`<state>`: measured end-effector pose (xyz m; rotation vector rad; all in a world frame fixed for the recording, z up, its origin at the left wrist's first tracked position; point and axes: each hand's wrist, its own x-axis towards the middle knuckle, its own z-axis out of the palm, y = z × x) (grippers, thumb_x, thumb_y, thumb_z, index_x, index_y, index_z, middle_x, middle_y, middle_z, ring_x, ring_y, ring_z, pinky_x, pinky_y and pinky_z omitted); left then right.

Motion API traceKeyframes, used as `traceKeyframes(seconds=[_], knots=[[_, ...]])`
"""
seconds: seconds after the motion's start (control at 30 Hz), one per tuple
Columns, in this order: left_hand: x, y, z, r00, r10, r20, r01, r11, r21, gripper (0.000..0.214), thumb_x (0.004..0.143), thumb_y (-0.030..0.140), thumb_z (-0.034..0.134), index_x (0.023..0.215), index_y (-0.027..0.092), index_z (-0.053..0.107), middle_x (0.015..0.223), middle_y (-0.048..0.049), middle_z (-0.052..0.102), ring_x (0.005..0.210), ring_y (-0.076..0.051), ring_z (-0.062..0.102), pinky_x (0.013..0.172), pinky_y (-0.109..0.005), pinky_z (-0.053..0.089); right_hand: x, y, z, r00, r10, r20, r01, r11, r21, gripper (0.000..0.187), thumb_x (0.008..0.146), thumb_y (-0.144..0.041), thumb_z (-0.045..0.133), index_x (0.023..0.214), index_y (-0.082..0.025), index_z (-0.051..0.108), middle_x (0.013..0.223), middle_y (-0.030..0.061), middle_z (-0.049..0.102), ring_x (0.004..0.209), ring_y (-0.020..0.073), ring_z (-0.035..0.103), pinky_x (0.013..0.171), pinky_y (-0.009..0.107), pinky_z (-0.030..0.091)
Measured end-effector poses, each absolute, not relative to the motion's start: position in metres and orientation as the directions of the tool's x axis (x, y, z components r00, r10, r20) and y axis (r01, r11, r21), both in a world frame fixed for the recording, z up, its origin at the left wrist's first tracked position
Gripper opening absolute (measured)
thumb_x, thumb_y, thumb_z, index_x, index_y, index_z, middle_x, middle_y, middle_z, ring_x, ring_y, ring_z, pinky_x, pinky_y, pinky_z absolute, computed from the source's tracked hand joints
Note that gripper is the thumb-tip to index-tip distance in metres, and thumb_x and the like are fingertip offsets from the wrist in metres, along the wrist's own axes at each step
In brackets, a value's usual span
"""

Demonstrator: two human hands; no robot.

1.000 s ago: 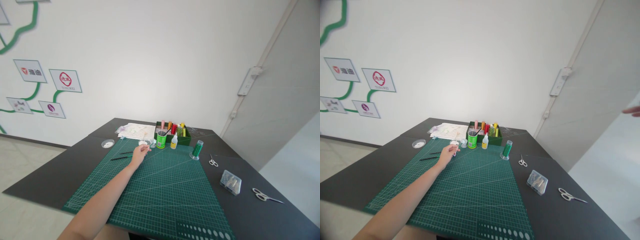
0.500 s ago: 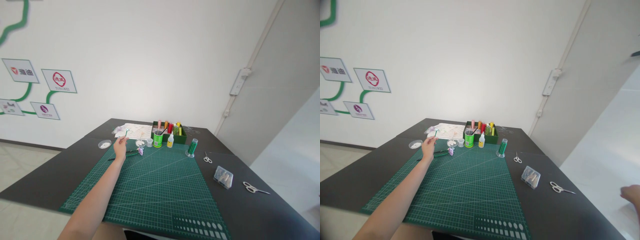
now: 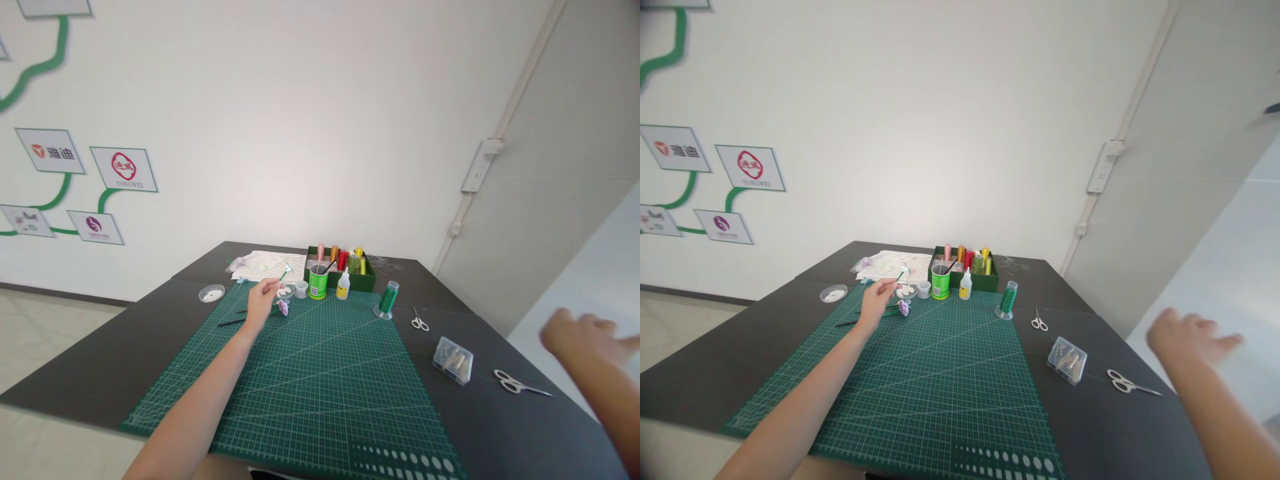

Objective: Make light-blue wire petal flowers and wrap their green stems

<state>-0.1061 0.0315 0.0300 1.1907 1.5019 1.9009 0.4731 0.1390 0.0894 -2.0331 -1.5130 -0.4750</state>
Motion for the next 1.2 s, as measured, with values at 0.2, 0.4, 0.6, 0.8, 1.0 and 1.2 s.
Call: traceKeyframes(seconds=[0.2,0.4,0.6,0.8,1.0,1.2], knots=[[-0.061,0.024,0.018,-0.362,0.892,0.27,0.067,-0.264,0.962,0.041,0.07,0.046,0.073,0.095,0.013,0.073,0.08,-0.0093,0.076,0.054,-0.013,0.056,0.046,-0.022,0.039,0.262,0.086,0.079,-0.427,0.803,0.415,0.75,0.571,-0.334,0.038,0.091,-0.027,0.044,0.119,-0.018,0.068,0.131,0.0169,0.064,0.127,0.0324,0.054,0.113,0.05,0.036],[-0.031,0.014,0.009,-0.276,0.935,0.224,0.007,-0.231,0.973,0.038,0.074,0.045,0.072,0.096,0.014,0.073,0.075,-0.0072,0.075,0.055,-0.013,0.057,0.047,-0.022,0.042,0.131,0.062,0.031,-0.509,0.845,0.165,0.06,0.226,-0.972,0.044,0.075,-0.05,0.073,0.108,-0.021,0.071,0.116,0.0094,0.072,0.114,0.0281,0.063,0.104,0.045,0.046],[-0.02,0.011,0.004,-0.254,0.941,0.222,-0.038,-0.239,0.97,0.038,0.074,0.046,0.072,0.094,0.014,0.07,0.075,-0.0067,0.074,0.053,-0.013,0.056,0.046,-0.022,0.041,0.101,0.061,0.017,-0.387,0.912,0.138,-0.092,0.111,-0.99,0.059,0.073,-0.07,0.067,0.092,-0.014,0.071,0.056,-0.0035,0.052,0.047,0.0101,0.044,0.046,0.024,0.036],[-0.012,0.005,0.003,-0.307,0.92,0.244,0.021,-0.25,0.968,0.033,0.081,0.043,0.067,0.098,0.015,0.063,0.065,-0.0018,0.068,0.054,-0.013,0.058,0.049,-0.021,0.043,0.105,0.046,0.011,-0.288,0.953,0.089,-0.138,0.05,-0.989,0.048,0.068,-0.059,0.077,0.083,-0.014,0.075,0.049,-0.0041,0.046,0.047,0.0099,0.036,0.045,0.025,0.024],[-0.015,0.004,-0.001,-0.259,0.924,0.281,0.141,-0.252,0.957,0.029,0.087,0.043,0.062,0.102,0.019,0.057,0.072,-0.0026,0.072,0.066,-0.018,0.068,0.058,-0.025,0.05,0.108,0.041,0.012,-0.261,0.964,0.048,-0.15,0.008,-0.989,0.045,0.064,-0.057,0.08,0.079,-0.014,0.077,0.048,-0.0029,0.047,0.05,0.011,0.036,0.047,0.026,0.024],[-0.023,-0.006,0.021,-0.148,0.928,0.341,0.555,-0.208,0.806,0.039,0.086,0.029,0.061,0.124,0.021,0.058,0.129,-0.0114,0.067,0.109,-0.026,0.067,0.085,-0.037,0.055,0.122,0.041,0.016,-0.257,0.966,-0.017,-0.128,-0.052,-0.99,0.05,0.059,-0.056,0.083,0.083,-0.012,0.079,0.045,-0.0066,0.036,0.048,0.0081,0.024,0.047,0.026,0.016]])
